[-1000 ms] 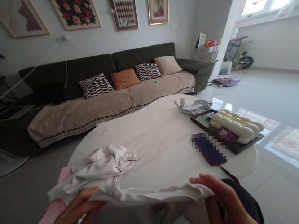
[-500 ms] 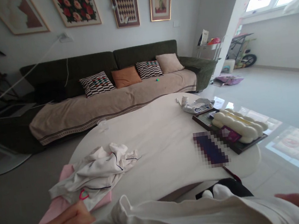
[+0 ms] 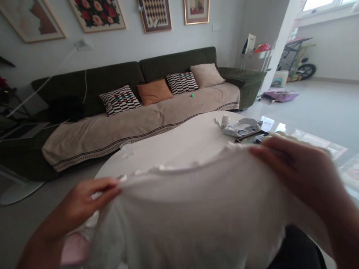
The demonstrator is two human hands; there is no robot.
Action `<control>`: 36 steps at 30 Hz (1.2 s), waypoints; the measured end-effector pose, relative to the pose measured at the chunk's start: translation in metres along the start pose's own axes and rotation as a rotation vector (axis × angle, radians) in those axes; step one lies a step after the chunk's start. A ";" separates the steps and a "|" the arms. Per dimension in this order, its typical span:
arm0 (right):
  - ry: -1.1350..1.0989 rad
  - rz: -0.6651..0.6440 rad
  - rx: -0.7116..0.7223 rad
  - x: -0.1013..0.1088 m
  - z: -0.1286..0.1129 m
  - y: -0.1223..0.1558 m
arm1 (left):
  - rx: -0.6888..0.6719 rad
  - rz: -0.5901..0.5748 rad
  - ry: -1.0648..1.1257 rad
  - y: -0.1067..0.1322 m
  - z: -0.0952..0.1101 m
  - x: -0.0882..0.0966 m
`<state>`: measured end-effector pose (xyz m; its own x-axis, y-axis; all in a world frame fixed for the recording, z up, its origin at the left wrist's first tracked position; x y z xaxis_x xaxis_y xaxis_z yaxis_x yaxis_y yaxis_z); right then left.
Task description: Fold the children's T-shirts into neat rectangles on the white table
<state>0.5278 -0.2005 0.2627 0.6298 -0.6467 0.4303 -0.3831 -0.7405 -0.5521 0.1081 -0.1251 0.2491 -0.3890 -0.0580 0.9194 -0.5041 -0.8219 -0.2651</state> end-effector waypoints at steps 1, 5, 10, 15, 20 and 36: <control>0.089 -0.125 0.026 -0.031 -0.008 -0.025 | 0.010 -0.001 0.007 -0.031 -0.008 -0.004; 0.228 -0.194 0.172 -0.112 -0.014 -0.096 | 0.173 0.196 -0.091 -0.128 -0.041 -0.031; 0.366 -0.376 0.108 -0.193 0.029 -0.055 | 0.152 0.184 -0.242 -0.128 -0.027 -0.129; 0.397 -0.660 0.046 -0.258 0.073 0.083 | 0.032 -0.189 -0.309 -0.055 -0.001 -0.260; 0.524 -0.693 -0.145 -0.260 0.135 0.149 | 0.110 -0.160 -0.386 -0.019 -0.011 -0.289; 0.509 -0.712 0.062 -0.265 0.167 0.119 | 0.178 -0.060 -0.445 -0.035 -0.003 -0.308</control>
<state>0.4286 -0.0872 -0.0365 0.3214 -0.0486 0.9457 0.0328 -0.9975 -0.0624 0.2434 -0.0770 -0.0253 0.0247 -0.2121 0.9769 -0.3604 -0.9134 -0.1892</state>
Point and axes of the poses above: each hand's wrist, its own y-axis away from the middle knuckle, its own x-axis out of the back of the hand, z = x × y, the point moved 9 cm from there along -y, towards the middle knuckle, and after that the axes turned 15 degrees about -y, right-handed, at the moved point
